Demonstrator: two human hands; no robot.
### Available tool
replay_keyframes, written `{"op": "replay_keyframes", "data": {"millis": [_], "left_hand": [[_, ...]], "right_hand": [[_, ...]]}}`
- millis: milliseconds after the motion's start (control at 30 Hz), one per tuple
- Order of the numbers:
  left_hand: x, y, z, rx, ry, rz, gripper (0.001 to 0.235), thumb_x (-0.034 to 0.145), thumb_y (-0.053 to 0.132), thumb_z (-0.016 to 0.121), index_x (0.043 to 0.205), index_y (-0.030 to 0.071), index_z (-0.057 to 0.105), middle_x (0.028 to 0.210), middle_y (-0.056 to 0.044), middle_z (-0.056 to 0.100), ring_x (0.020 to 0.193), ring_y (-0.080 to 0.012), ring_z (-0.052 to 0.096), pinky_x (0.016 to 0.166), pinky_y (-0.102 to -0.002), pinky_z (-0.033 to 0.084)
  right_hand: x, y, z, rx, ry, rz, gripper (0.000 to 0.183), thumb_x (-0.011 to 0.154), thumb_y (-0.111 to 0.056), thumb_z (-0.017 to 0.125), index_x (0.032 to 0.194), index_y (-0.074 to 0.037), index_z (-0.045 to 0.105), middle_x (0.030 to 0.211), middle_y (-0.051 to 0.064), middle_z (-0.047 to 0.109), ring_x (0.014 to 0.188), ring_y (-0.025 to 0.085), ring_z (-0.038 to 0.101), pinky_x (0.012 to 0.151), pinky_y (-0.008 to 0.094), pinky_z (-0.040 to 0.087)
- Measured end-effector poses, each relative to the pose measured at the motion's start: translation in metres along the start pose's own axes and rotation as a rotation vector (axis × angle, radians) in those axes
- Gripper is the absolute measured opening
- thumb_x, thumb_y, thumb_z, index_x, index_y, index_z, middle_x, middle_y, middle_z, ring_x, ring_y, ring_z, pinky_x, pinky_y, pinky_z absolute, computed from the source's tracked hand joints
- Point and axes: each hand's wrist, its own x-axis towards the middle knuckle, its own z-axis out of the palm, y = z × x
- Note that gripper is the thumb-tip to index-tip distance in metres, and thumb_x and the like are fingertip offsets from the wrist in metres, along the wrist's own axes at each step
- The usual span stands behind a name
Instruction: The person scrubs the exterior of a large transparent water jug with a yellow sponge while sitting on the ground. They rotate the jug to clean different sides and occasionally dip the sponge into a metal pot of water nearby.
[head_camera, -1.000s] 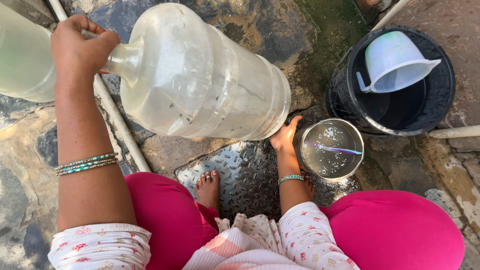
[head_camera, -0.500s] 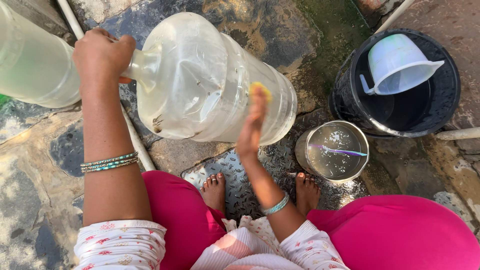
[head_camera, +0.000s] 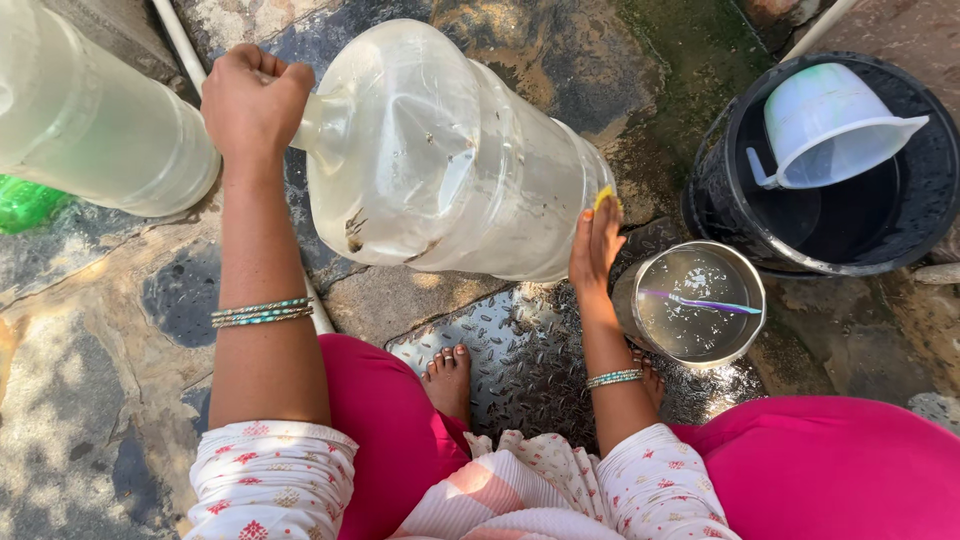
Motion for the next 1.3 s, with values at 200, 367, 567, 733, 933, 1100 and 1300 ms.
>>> {"op": "replay_keyframes", "data": {"millis": [200,367,567,733,933,1100,1300], "left_hand": [[0.0,0.006,-0.004,0.017,-0.132,0.097,0.037,0.067,0.036,0.086,0.087,0.009,0.071,0.085,-0.012,0.075,0.077,-0.023,0.073,0.077,-0.035,0.057],[-0.001,0.01,-0.004,0.023,-0.11,0.124,0.034,0.071,0.035,0.088,0.088,0.009,0.072,0.084,-0.013,0.075,0.076,-0.0217,0.073,0.077,-0.035,0.057],[0.005,0.008,-0.004,0.056,-0.101,0.176,0.032,0.071,0.028,0.088,0.089,0.006,0.073,0.083,-0.014,0.075,0.074,-0.0221,0.073,0.075,-0.037,0.058],[0.008,0.003,0.002,0.053,-0.07,0.179,0.035,0.074,0.028,0.092,0.087,0.005,0.07,0.08,-0.015,0.071,0.068,-0.0206,0.071,0.063,-0.038,0.058],[0.018,-0.011,0.016,-0.074,-0.077,0.31,0.034,0.079,0.024,0.092,0.088,0.004,0.066,0.078,-0.015,0.071,0.066,-0.0182,0.071,0.055,-0.036,0.058],[0.018,-0.01,0.013,-0.033,-0.009,0.411,0.034,0.072,0.023,0.092,0.085,0.003,0.068,0.077,-0.016,0.072,0.064,-0.0202,0.072,0.055,-0.037,0.058],[0.008,0.006,0.003,-0.062,-0.034,0.26,0.037,0.067,0.029,0.091,0.079,0.004,0.067,0.076,-0.016,0.071,0.066,-0.0243,0.071,0.065,-0.039,0.057]], "right_hand": [[-0.067,-0.115,0.034,0.248,0.067,-0.569,0.1,0.097,-0.08,0.012,0.167,-0.009,0.012,0.176,0.015,0.005,0.164,0.035,-0.005,0.131,0.057,-0.008],[-0.058,-0.084,0.037,0.131,0.245,-0.456,0.088,0.104,-0.069,0.021,0.163,-0.003,0.023,0.171,0.017,0.029,0.163,0.033,0.02,0.134,0.061,-0.001],[0.001,0.053,0.033,0.314,0.462,0.116,0.04,0.104,-0.015,0.057,0.139,0.003,0.052,0.139,0.02,0.056,0.128,0.028,0.053,0.112,0.04,0.04],[0.026,0.098,-0.018,0.468,0.522,0.117,0.018,0.102,-0.011,0.06,0.114,0.001,0.068,0.108,0.013,0.072,0.096,0.017,0.065,0.088,0.03,0.054],[0.021,0.108,-0.169,0.255,0.338,0.206,0.012,0.101,-0.009,0.063,0.108,-0.002,0.07,0.1,0.012,0.075,0.087,0.016,0.07,0.078,0.028,0.054],[0.017,0.158,-0.166,-0.385,0.137,0.464,0.031,0.081,-0.014,0.08,0.11,-0.007,0.073,0.104,0.018,0.075,0.093,0.029,0.073,0.085,0.038,0.056],[0.013,0.199,-0.113,-0.592,0.077,0.349,0.023,0.078,-0.007,0.08,0.101,-0.009,0.08,0.104,0.021,0.075,0.098,0.037,0.072,0.092,0.042,0.057]]}}
